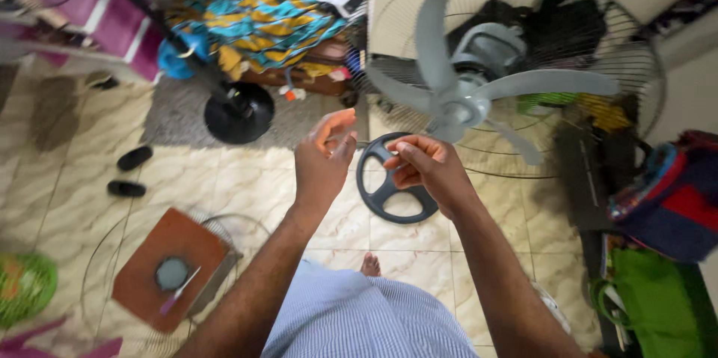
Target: The person disassembles a standing electric fan by removing the front grille, fan blades, and rear grille. They then reassemble the fan by placing the blades back on the motor shaft, securing them with a nut, and reattaching the grilles.
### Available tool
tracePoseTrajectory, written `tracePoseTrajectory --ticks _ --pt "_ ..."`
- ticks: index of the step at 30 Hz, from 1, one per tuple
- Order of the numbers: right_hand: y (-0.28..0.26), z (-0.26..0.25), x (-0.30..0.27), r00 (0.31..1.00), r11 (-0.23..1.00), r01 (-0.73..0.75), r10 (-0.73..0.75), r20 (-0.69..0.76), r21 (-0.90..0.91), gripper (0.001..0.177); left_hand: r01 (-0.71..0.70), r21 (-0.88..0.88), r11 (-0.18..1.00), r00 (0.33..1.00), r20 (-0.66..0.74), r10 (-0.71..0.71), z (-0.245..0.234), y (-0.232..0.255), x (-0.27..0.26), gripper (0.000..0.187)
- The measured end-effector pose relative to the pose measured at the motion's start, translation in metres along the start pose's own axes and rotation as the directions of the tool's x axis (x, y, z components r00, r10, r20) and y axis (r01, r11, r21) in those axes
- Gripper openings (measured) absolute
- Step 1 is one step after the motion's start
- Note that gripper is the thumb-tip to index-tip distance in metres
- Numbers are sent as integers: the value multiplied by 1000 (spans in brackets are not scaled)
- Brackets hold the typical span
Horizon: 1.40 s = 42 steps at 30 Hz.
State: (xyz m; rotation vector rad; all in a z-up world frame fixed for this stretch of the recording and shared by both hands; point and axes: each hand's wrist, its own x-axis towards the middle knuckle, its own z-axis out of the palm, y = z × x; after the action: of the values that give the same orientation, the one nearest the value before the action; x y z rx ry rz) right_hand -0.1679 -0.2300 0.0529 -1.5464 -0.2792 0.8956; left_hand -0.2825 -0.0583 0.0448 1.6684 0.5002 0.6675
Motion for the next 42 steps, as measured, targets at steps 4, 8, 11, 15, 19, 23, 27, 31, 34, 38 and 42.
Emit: tracePoseTrajectory --ticks 4,8,11,15,19,23,27,31,34,38,42 --pt "2 39 3 996 1000 -14 16 92 -15 29 2 45 999 998 -69 1 -37 -6 -14 36" --pt "9 83 3 970 999 -25 35 242 -44 27 132 -9 991 984 -123 -132 -79 -10 -36 37" --pt "17 127 2 949 995 -51 74 307 -83 26 117 -57 991 973 -194 -126 -120 -12 -62 36" --pt "28 195 -10 907 985 -23 92 411 -170 27 310 47 949 895 -352 -275 -187 -14 -113 23" --pt "37 259 -32 864 979 -14 114 490 -203 28 249 76 966 875 -445 -190 -251 -20 -161 22" --pt "48 312 -60 843 961 11 140 519 -277 29 344 -114 932 785 -510 -352 -309 -25 -205 23" --pt "64 361 -82 829 940 1 190 526 -342 30 331 -147 932 766 -534 -356 -364 -30 -245 24" --pt "87 406 -94 801 919 -17 248 544 -395 31 391 -92 916 727 -579 -369 -410 -42 -281 24" --pt "103 436 -91 760 908 -25 290 582 -419 31 477 -118 871 652 -618 -441 -437 -60 -301 23" --pt "131 469 -72 696 870 -2 355 625 -492 31 491 -141 860 563 -702 -436 -462 -91 -320 25" --pt "157 501 -36 646 807 31 434 627 -590 30 457 -174 872 492 -768 -411 -475 -106 -329 26"
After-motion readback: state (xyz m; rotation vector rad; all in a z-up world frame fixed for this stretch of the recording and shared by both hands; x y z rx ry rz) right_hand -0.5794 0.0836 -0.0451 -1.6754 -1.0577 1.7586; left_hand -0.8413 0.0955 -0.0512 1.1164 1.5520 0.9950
